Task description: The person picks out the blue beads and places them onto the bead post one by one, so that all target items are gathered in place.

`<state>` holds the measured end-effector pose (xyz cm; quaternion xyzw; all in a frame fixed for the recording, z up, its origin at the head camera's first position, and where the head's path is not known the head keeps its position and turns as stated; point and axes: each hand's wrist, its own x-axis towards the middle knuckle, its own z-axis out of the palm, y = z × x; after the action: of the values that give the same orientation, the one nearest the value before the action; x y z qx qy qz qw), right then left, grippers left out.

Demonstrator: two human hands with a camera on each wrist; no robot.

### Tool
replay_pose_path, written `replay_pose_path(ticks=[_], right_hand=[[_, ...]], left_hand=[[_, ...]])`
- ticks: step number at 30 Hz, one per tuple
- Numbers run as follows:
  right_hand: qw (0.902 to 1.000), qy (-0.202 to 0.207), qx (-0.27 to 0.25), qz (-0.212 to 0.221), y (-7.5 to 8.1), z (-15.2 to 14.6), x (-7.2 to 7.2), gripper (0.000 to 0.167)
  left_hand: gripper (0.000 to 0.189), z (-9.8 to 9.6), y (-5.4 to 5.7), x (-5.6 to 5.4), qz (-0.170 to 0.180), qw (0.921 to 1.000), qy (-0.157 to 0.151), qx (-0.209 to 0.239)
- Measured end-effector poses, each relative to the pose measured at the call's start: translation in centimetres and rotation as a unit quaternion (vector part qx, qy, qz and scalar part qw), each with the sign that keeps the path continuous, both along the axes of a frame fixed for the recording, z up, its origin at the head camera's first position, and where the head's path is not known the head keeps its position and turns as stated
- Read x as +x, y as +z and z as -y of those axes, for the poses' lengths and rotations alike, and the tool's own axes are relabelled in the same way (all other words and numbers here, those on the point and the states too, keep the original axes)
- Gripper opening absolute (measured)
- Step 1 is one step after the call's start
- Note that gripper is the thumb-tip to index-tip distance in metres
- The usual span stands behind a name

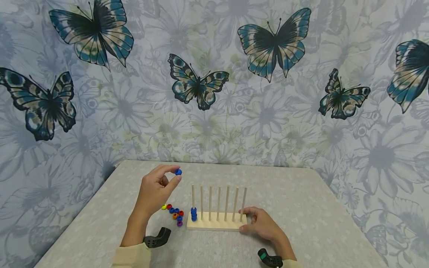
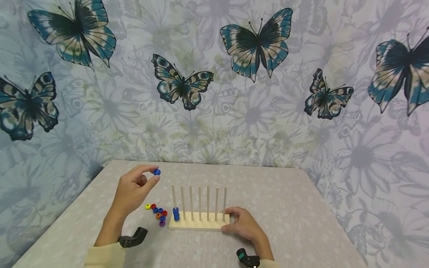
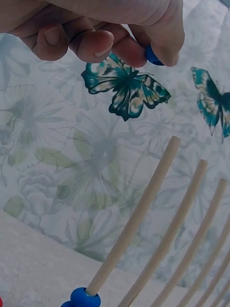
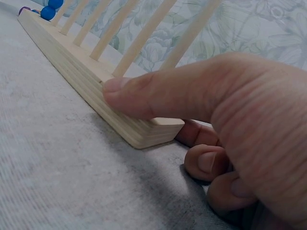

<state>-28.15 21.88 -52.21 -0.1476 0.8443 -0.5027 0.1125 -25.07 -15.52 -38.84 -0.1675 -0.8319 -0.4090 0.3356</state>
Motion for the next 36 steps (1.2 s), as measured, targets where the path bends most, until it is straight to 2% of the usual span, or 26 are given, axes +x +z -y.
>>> replay_pose_path(ticks=[13, 25, 31, 36], right_hand=[[0.9999, -0.004, 0.008, -0.006, -0.2, 0.2, 0.2, 0.058], [1.0, -0.009, -0.001, -0.002, 0.3, 0.2, 0.3, 0.059], [0.9999, -0.009, -0.004, 0.003, 0.5, 0.4, 0.4, 0.059], [0.9998, -0.017, -0.006, 0.008, 0.8, 0.6, 0.6, 0.059]], left_hand=[[0.031, -0.6, 0.1, -0.1, -0.007, 0.9994, -0.034, 0.0], [0.03, -1.1, 0.6, 0.2, -0.008, 0.9991, -0.036, -0.022], [0.03, -1.1, 0.4, 0.1, -0.02, 0.9987, -0.028, -0.038], [0.03, -1.2, 0.3, 0.0, -0.022, 0.9984, -0.036, -0.037]])
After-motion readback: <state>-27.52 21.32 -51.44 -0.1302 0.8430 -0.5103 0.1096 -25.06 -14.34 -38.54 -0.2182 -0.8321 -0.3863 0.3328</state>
